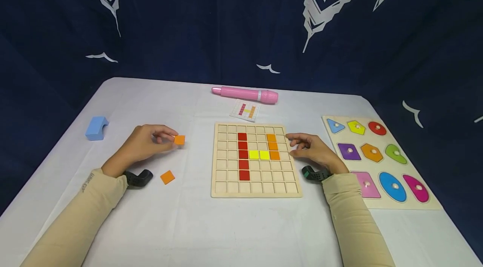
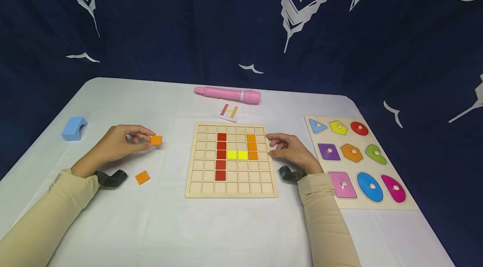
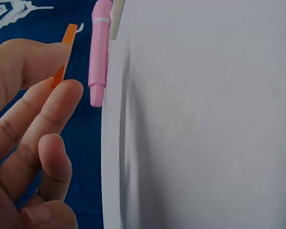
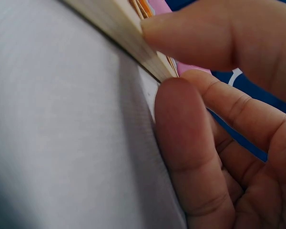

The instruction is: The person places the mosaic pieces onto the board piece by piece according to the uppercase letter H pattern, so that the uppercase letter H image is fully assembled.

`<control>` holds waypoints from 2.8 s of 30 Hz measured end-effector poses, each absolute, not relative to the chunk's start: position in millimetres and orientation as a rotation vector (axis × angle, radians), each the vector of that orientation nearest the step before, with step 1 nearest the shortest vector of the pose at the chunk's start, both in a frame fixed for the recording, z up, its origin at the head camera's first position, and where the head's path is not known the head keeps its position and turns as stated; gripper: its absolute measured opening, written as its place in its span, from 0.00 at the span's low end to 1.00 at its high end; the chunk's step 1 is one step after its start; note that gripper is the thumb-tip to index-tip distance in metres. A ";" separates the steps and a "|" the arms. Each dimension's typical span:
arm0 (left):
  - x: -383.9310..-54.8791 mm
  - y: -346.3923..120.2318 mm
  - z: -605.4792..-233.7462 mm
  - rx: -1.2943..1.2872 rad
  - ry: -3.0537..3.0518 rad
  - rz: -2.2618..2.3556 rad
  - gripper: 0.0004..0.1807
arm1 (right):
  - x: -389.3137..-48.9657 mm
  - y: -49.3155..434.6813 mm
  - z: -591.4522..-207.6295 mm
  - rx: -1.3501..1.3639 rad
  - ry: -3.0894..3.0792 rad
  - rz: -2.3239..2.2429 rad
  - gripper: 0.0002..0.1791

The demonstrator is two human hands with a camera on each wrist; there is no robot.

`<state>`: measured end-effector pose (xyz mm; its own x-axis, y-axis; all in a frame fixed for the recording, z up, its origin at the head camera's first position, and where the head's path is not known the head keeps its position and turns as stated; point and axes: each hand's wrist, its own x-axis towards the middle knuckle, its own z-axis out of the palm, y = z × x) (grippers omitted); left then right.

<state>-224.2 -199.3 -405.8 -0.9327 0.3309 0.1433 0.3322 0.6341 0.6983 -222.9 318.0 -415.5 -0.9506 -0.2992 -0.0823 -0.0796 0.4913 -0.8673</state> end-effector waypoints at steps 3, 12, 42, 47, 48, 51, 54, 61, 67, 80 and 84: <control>-221.0 -192.6 -400.7 -0.538 -2.870 -1.208 0.16 | -223.0 318.4 -415.9 -0.318 2.517 -1.441 0.34; -207.8 -165.4 -389.3 -0.434 -2.907 -1.194 0.16 | -223.5 317.7 -416.1 -0.302 2.515 -1.430 0.35; -186.7 -50.1 -385.3 -0.679 -2.802 -1.396 0.15 | -223.1 319.7 -417.7 -0.288 2.520 -1.425 0.34; -186.7 -28.6 -386.0 -0.735 -2.781 -1.399 0.15 | -222.7 319.8 -418.0 -0.302 2.513 -1.438 0.34; -186.7 -24.5 -386.3 -0.749 -2.779 -1.395 0.14 | -222.7 319.7 -417.9 -0.301 2.511 -1.440 0.34; -186.7 -13.3 -387.3 -0.782 -2.776 -1.371 0.14 | -223.0 319.2 -418.1 -0.292 2.505 -1.443 0.34; -186.2 -2.8 -387.7 -0.809 -2.773 -1.356 0.15 | -223.8 318.6 -418.4 -0.294 2.503 -1.441 0.34; -187.3 19.0 -391.6 -0.843 -2.764 -1.371 0.14 | -224.3 318.1 -416.3 -0.287 2.518 -1.419 0.34; -190.0 34.9 -396.6 -0.831 -2.816 -1.335 0.14 | -223.5 318.5 -415.9 -0.317 2.516 -1.424 0.34; -195.2 49.6 -408.8 -0.781 -2.848 -1.180 0.13 | -222.1 317.1 -414.1 -0.323 2.469 -1.469 0.35; -196.5 50.7 -410.9 -0.775 -2.883 -1.130 0.13 | -222.0 317.4 -414.4 -0.323 2.466 -1.475 0.35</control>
